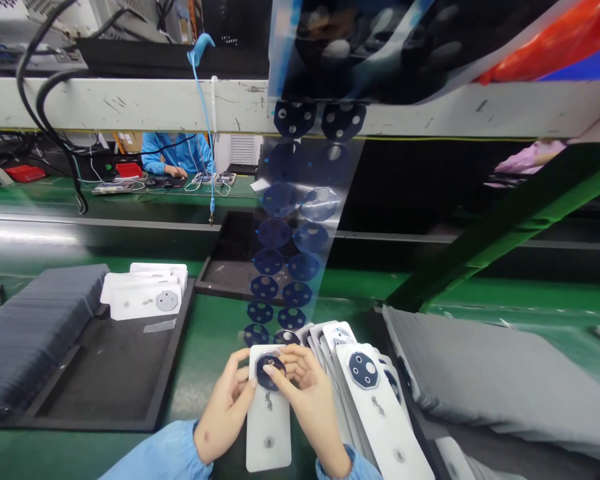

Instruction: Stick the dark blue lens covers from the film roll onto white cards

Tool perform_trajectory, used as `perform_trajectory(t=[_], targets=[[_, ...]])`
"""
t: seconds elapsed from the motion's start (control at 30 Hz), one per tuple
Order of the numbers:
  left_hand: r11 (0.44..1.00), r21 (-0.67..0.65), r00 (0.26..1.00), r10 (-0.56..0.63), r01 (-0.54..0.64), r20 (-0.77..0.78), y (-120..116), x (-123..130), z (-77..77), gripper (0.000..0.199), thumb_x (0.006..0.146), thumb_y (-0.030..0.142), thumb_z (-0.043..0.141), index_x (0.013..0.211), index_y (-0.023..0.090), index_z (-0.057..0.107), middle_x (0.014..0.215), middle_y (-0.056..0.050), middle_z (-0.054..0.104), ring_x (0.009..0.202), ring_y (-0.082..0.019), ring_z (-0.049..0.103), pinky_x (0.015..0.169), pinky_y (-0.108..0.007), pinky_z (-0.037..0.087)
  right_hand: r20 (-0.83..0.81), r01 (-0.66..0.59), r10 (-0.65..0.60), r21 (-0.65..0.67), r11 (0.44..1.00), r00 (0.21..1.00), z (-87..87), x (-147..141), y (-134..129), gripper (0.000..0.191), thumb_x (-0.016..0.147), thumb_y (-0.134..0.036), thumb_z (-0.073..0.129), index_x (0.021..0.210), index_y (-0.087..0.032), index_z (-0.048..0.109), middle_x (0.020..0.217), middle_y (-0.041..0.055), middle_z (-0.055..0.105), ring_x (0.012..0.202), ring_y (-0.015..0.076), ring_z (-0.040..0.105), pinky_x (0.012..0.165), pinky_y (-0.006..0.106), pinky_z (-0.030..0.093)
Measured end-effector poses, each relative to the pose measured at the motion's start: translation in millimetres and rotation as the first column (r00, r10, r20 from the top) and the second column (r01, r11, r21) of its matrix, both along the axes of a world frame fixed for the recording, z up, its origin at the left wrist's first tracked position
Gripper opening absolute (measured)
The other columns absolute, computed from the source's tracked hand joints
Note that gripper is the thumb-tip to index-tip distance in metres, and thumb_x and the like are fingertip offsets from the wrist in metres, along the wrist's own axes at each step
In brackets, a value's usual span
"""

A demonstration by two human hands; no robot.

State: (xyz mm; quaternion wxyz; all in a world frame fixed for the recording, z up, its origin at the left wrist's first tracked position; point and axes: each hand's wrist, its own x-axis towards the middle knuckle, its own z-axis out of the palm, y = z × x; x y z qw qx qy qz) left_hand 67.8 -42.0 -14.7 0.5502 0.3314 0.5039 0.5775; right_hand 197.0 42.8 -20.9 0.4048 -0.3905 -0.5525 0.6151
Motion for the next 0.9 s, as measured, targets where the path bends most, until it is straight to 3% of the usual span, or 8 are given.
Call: perform_trajectory(t=[0.9], targets=[[1.0, -0.015, 1.0, 0.007, -0.007, 0.012, 0.2, 0.3, 5.7, 0.049, 0.089, 0.046, 0.06, 0.126, 0.021, 0.041, 0.112, -0.013, 0.071, 0.093, -0.023, 0.069, 0.072, -0.027, 0.053, -0.006, 0.023, -0.022, 0.011, 1.0, 1.0, 0.7, 0.9, -0.4, 0.034, 0.071, -0.035, 0.081, 0.096, -0.021, 0.062, 0.082, 0.0043, 0.069, 0.075, 0.0203, 0.066, 0.067, 0.03, 0.054]])
